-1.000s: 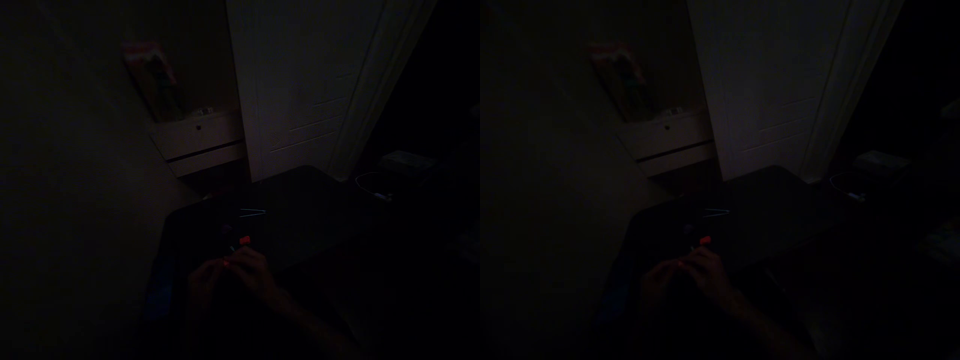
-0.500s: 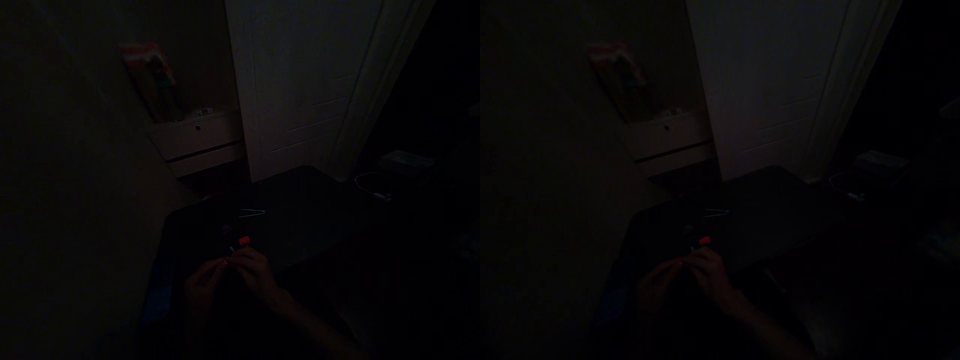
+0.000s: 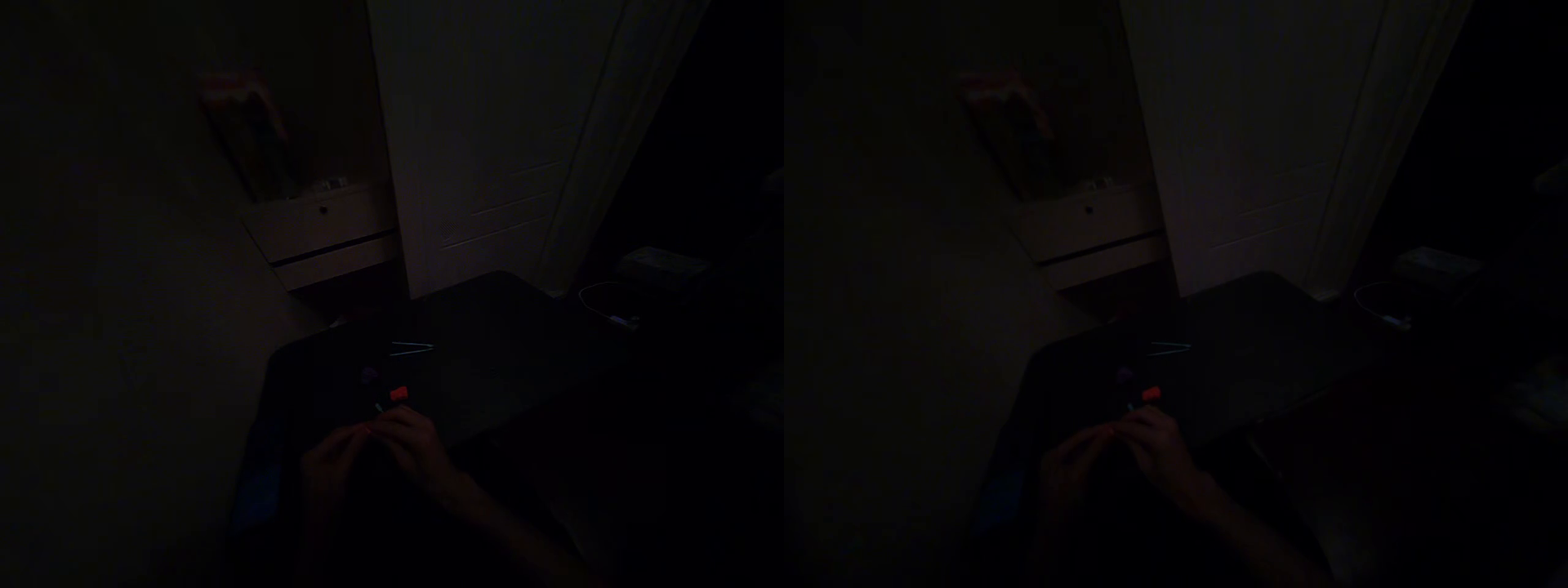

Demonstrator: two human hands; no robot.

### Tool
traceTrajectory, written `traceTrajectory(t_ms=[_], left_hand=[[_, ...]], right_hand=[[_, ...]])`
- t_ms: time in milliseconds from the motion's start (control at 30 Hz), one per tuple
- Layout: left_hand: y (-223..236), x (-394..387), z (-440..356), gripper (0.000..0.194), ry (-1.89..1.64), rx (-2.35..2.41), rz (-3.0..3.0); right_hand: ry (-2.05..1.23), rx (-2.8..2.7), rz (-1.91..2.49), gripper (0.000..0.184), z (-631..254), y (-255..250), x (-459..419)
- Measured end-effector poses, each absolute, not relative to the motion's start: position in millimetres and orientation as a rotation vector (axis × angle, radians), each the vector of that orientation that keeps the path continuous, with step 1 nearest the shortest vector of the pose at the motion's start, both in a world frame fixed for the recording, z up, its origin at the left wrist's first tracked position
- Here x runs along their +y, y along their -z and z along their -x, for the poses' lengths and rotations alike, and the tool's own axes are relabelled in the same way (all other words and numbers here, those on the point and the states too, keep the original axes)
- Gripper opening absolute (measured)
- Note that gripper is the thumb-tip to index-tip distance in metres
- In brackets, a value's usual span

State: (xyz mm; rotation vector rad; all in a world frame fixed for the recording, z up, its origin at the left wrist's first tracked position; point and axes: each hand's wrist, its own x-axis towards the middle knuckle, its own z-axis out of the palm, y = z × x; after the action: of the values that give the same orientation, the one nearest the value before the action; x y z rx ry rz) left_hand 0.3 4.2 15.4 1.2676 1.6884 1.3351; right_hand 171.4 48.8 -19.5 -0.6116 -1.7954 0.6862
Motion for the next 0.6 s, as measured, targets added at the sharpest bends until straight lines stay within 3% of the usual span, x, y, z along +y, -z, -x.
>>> traceTrajectory(t_ms=[600], left_hand=[[-26.1, 4.7, 0.0, 0.027, -1.260, 1.599, -1.297]], right_hand=[[-0.555, -1.805, 0.525, 0.026, -173.5, 17.7, 44.3]])
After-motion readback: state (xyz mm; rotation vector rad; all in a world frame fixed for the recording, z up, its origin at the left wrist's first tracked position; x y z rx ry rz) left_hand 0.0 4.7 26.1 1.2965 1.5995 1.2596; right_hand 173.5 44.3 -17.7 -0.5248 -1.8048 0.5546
